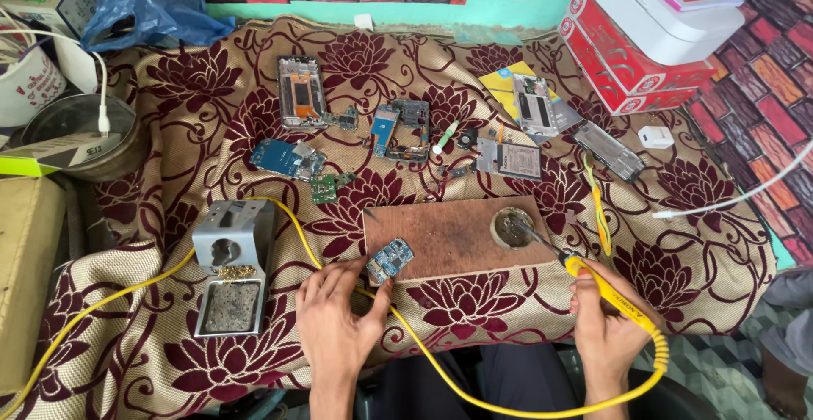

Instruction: The person uses a soldering iron to apply solder to a small blue circuit board placed on a wooden block. They repeatedly dip the iron into a small container of solder paste and then apply it to various points on the board. The workspace contains several disassembled mobile phone parts and tools.

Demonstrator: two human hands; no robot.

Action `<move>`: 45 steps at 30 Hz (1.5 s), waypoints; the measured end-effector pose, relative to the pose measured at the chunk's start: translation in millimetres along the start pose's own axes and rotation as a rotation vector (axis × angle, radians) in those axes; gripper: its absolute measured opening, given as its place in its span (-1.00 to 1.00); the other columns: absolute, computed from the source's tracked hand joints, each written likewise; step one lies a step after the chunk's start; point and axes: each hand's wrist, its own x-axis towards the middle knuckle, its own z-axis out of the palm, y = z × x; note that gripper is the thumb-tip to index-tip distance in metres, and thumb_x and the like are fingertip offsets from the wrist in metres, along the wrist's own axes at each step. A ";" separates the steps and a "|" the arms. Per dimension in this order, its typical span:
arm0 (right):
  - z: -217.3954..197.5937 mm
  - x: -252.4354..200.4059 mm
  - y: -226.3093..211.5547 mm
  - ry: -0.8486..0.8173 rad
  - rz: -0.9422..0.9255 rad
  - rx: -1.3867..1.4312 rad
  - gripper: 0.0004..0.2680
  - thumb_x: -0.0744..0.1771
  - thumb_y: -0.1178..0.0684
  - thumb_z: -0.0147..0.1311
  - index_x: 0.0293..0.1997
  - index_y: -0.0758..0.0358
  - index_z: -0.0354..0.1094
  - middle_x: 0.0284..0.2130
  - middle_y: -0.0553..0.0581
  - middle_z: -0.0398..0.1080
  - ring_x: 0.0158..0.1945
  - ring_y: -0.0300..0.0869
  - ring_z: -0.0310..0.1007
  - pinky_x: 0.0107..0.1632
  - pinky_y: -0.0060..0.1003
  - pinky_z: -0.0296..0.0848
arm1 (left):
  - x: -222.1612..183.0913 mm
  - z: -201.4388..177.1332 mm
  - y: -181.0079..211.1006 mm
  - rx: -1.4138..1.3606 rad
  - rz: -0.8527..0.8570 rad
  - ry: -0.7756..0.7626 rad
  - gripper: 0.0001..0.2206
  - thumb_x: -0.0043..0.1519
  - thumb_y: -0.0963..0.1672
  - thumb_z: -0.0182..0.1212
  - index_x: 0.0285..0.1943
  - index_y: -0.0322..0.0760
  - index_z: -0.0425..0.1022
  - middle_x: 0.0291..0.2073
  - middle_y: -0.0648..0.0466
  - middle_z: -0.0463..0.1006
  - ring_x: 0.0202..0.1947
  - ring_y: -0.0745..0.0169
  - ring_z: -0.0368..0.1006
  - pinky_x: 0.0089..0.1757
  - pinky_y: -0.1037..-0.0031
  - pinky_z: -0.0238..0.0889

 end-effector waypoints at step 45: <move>6.8 -21.1 51.6 -0.114 0.717 1.192 -0.78 0.34 0.02 0.03 -0.10 0.41 0.42 -0.49 0.11 0.31 -0.41 -0.25 0.18 -0.40 -0.47 0.18 | -0.8 -0.1 -7.6 -0.053 0.032 -0.015 -0.59 0.05 0.02 0.42 0.02 -0.24 0.68 -0.12 0.08 0.69 -0.04 0.10 0.52 0.07 0.22 0.21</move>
